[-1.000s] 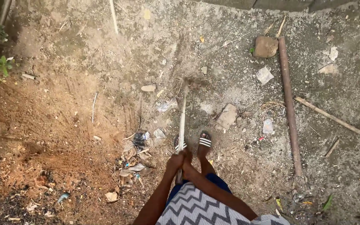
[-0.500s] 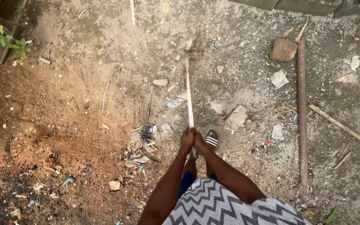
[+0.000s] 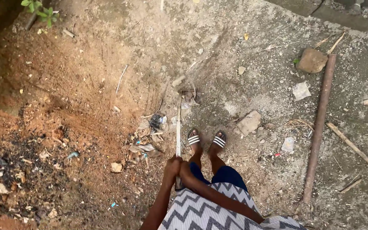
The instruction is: Raking debris and dead leaves into a pile on a dirt ground using a garden rake.
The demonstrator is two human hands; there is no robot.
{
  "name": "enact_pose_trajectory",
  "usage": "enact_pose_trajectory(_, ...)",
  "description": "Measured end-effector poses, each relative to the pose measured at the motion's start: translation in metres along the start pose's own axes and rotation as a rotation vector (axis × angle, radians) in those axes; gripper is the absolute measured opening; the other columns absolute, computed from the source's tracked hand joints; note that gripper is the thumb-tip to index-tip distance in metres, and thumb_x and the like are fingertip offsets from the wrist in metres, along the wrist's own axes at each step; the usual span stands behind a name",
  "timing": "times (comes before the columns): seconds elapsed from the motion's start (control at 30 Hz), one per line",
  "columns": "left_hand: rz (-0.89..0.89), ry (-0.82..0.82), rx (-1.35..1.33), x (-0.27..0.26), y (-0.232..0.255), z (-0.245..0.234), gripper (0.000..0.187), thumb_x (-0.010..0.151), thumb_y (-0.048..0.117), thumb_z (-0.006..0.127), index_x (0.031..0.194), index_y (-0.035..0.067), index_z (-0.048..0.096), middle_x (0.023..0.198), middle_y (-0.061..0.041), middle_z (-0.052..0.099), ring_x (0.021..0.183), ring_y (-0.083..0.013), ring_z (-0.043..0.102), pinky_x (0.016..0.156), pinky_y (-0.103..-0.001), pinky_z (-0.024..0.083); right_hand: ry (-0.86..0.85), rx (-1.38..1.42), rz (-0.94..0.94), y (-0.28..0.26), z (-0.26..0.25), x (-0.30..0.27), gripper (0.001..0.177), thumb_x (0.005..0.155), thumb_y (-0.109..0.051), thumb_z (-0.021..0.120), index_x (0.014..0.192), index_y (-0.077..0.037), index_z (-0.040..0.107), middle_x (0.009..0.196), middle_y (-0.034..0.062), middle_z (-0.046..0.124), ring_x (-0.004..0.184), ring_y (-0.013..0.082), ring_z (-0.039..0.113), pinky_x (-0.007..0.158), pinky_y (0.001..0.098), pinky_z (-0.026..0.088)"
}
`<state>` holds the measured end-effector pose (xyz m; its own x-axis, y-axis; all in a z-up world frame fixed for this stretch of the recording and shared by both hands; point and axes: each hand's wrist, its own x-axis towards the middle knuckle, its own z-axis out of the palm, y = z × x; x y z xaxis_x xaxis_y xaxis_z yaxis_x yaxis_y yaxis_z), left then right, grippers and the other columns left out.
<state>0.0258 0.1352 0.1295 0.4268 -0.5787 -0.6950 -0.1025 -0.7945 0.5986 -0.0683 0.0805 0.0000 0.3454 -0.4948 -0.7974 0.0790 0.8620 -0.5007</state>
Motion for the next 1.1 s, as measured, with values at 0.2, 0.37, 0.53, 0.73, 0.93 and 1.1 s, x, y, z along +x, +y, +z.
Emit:
enact_pose_trajectory(0.2, -0.003, 0.094, 0.141, 0.000, 0.022, 0.028, 0.063, 0.081, 0.042, 0.059, 0.135, 0.011, 0.068, 0.131, -0.024, 0.068, 0.117, -0.0413, 0.066, 0.104, -0.043, 0.049, 0.125, -0.028, -0.101, -0.026, -0.018, -0.022, 0.034, 0.102, -0.035, 0.047, 0.097, -0.004, 0.060, 0.082, 0.0060, 0.058, 0.070, 0.0197, 0.058, 0.056, 0.0376, 0.047)
enact_pose_trajectory(0.37, -0.038, 0.079, 0.070, 0.006, 0.035, 0.058, 0.071, 0.088, 0.045, 0.056, 0.150, 0.012, 0.047, 0.130, -0.028, 0.064, 0.113, -0.0419, 0.069, 0.101, -0.044, 0.053, 0.241, -0.049, -0.154, -0.018, -0.039, -0.010, 0.037, 0.101, -0.037, 0.049, 0.096, -0.003, 0.061, 0.083, 0.0064, 0.059, 0.071, 0.0201, 0.058, 0.056, 0.0387, 0.047)
enact_pose_trajectory(0.53, 0.119, -0.035, 0.108, 0.025, 0.031, 0.077, 0.062, 0.087, 0.048, 0.052, 0.138, 0.015, 0.066, 0.125, -0.023, 0.072, 0.111, -0.0376, 0.070, 0.099, -0.043, 0.053, 0.353, -0.077, -0.206, 0.016, -0.084, 0.034, 0.039, 0.100, -0.039, 0.051, 0.096, -0.001, 0.062, 0.083, 0.0068, 0.060, 0.071, 0.0204, 0.057, 0.055, 0.0398, 0.046)
enact_pose_trajectory(0.73, 0.312, -0.098, 0.113, 0.105, -0.013, 0.109, 0.059, 0.091, 0.046, 0.052, 0.140, 0.014, 0.061, 0.133, -0.023, 0.065, 0.120, -0.0404, 0.062, 0.103, -0.044, 0.048, 0.267, -0.096, -0.152, 0.031, -0.041, 0.014, 0.042, 0.099, -0.043, 0.050, 0.106, -0.003, 0.058, 0.096, 0.0077, 0.058, 0.083, 0.0234, 0.056, 0.064, 0.0446, 0.047)
enact_pose_trajectory(0.93, 0.164, -0.183, 0.205, 0.058, -0.112, 0.017, 0.042, 0.096, 0.040, 0.044, 0.113, 0.006, 0.063, 0.099, -0.017, 0.068, 0.086, -0.0292, 0.069, 0.075, -0.042, 0.058, -0.009, -0.079, 0.010, 0.124, 0.015, -0.009, 0.051, 0.097, -0.052, 0.047, 0.125, -0.009, 0.048, 0.120, 0.0092, 0.054, 0.106, 0.0289, 0.054, 0.081, 0.0533, 0.051)
enact_pose_trajectory(1.1, 0.038, -0.089, 0.139, 0.006, -0.215, -0.072, 0.039, 0.093, 0.034, 0.046, 0.112, 0.007, 0.067, 0.087, -0.015, 0.069, 0.073, -0.0240, 0.067, 0.068, -0.039, 0.057, -0.223, 0.064, 0.148, 0.236, 0.099, -0.018, 0.060, 0.103, -0.055, 0.043, 0.131, -0.004, 0.052, 0.117, 0.0178, 0.057, 0.105, 0.0316, 0.060, 0.086, 0.0496, 0.057)
